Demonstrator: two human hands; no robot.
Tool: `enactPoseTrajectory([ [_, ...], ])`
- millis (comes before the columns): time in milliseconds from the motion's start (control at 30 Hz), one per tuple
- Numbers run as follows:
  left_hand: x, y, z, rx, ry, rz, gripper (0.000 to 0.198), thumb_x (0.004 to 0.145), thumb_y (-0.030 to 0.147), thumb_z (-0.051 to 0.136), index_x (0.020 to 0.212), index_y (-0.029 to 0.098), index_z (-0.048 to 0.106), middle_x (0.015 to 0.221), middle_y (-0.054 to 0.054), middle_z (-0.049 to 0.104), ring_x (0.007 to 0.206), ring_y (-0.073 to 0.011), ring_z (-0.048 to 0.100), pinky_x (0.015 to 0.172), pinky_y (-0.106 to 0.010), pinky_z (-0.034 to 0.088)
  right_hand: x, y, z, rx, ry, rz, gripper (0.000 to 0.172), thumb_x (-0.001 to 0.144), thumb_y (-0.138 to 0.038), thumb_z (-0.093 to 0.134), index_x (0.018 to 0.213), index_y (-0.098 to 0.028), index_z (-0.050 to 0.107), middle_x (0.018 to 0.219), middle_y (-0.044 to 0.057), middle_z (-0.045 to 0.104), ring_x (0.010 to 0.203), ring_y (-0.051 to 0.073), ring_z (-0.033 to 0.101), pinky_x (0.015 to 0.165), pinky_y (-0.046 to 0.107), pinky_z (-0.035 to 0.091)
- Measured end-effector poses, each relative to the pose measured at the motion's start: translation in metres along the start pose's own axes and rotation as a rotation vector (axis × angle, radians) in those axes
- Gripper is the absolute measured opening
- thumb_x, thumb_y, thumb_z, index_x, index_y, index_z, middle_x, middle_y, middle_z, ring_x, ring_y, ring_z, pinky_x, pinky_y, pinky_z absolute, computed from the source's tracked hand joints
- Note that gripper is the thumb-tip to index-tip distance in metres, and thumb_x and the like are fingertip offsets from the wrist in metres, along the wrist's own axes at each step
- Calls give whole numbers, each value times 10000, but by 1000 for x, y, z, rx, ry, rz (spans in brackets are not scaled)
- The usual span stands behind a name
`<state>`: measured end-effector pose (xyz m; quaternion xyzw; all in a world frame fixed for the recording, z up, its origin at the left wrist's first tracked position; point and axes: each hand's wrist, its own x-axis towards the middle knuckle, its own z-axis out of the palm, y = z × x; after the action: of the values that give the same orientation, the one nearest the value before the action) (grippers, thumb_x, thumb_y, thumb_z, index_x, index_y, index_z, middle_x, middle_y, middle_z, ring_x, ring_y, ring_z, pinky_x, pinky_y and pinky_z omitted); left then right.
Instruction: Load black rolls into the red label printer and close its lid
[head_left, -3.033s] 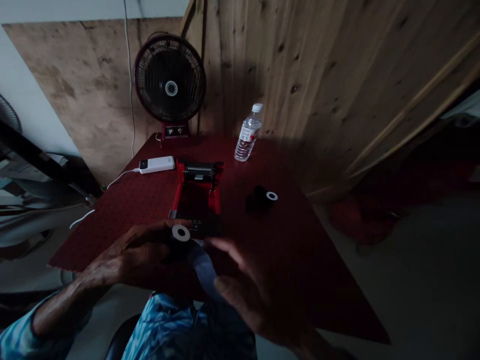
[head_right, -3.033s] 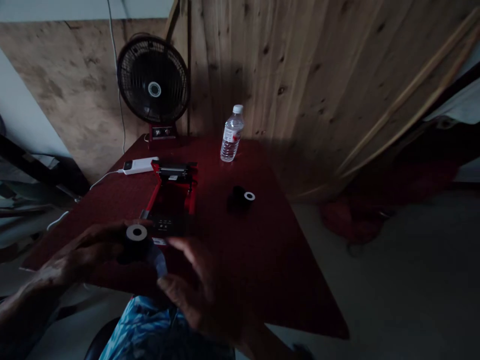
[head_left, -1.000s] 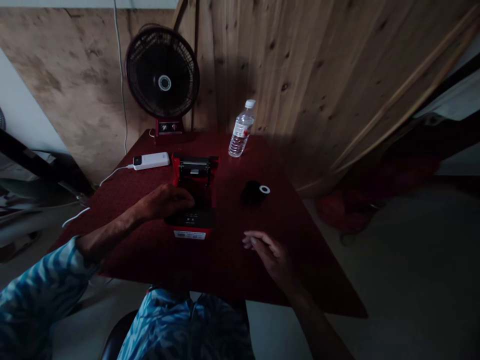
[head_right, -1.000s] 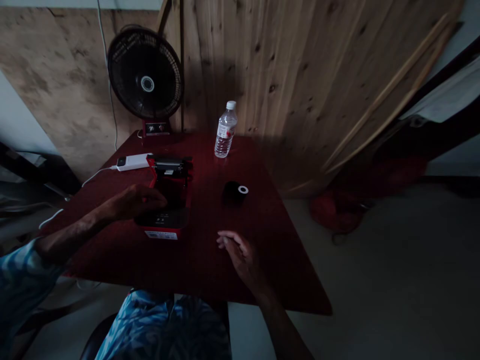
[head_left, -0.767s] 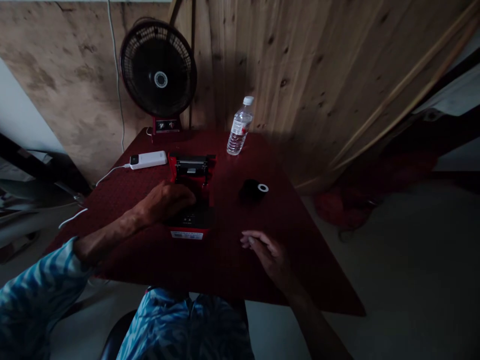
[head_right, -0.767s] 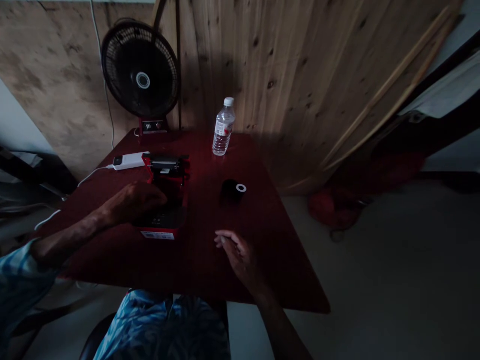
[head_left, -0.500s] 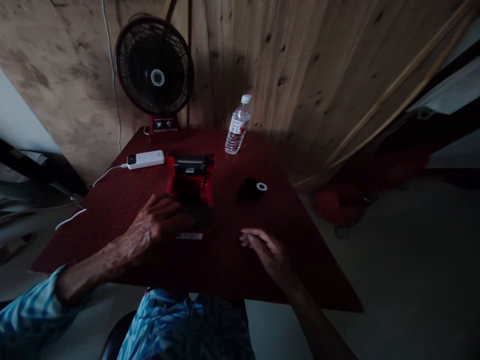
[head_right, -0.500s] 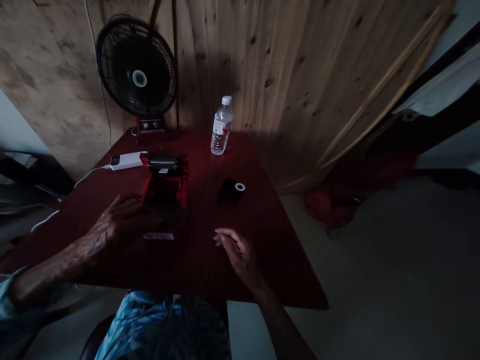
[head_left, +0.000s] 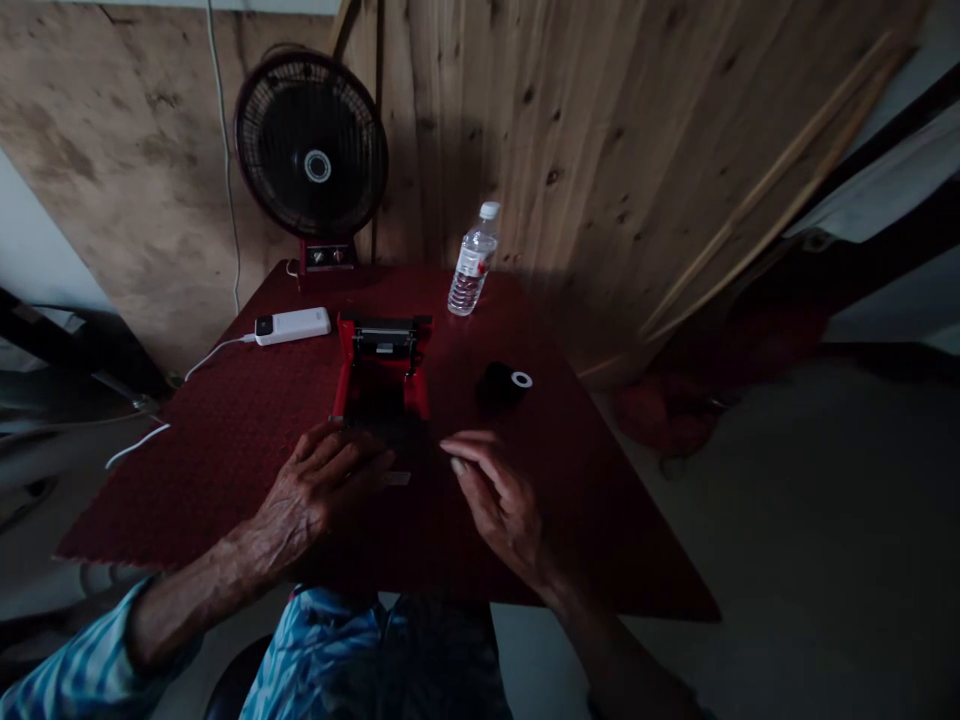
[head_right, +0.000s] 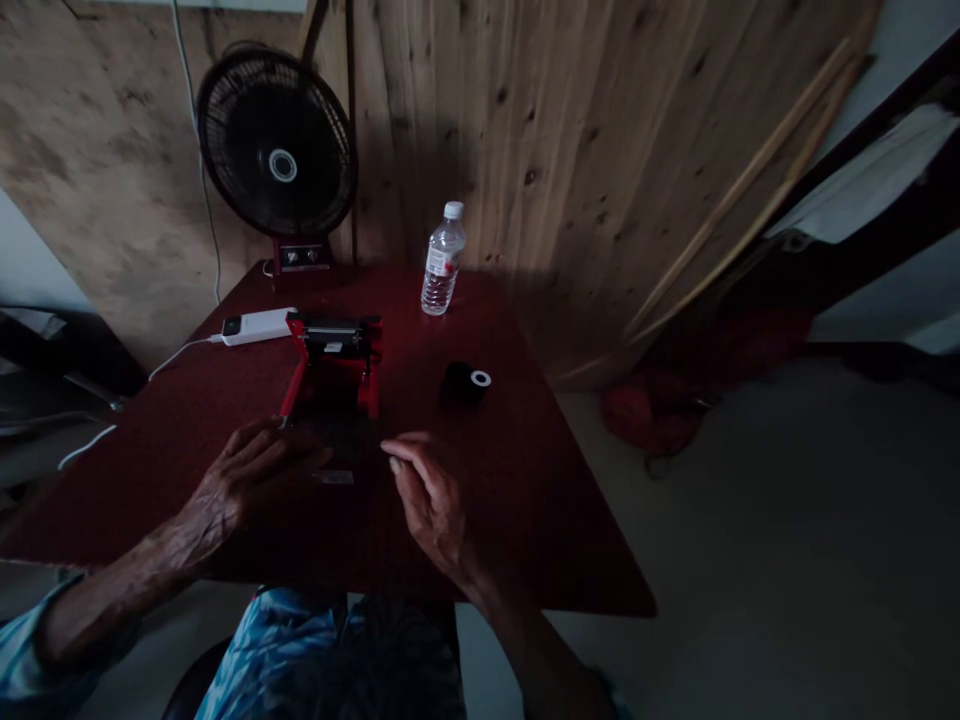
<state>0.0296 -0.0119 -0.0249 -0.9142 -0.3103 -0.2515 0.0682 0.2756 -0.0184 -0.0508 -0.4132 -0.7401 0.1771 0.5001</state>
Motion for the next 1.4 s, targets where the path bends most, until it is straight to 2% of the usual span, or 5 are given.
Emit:
enactPoseTrajectory([
  [167,-11,2,12,-20,51,-34,389,974,138,404,1340,161,534,1228,-107,665,1179,-221,551,1045,-412,348,26,-1,6,-113,59,-91,241,962,-174,480,1162,-244,596,1105,66,642,1047,179,625,936,350,521],
  [300,-16,1,20,-25,79,-57,399,979,182,368,1338,174,542,1220,-111,668,1170,-234,562,1032,-427,364,77,15,9,-108,182,-86,323,982,-305,448,1296,-259,510,1316,93,557,1236,221,530,1014,433,481],
  [533,-12,11,13,-13,88,-76,393,1010,180,329,1344,166,536,1249,-101,671,1215,-219,556,1049,-398,348,130,45,28,43,24,44,399,982,-492,386,1240,-242,559,1298,95,593,1212,210,556,1030,425,460],
  [1000,-12,13,14,-75,95,-132,352,997,161,385,1309,173,548,1239,-94,665,1205,-210,546,1063,-392,305,43,14,25,-72,88,-55,252,979,-264,422,1141,-250,614,1032,66,695,1022,215,642,914,398,508],
  [1400,-10,-32,6,61,69,-261,550,944,521,487,1357,159,495,1352,-179,582,1131,-317,573,949,-476,404,26,29,28,-165,80,-174,316,952,-164,431,1206,-255,596,1075,81,709,1075,235,645,925,445,518],
])
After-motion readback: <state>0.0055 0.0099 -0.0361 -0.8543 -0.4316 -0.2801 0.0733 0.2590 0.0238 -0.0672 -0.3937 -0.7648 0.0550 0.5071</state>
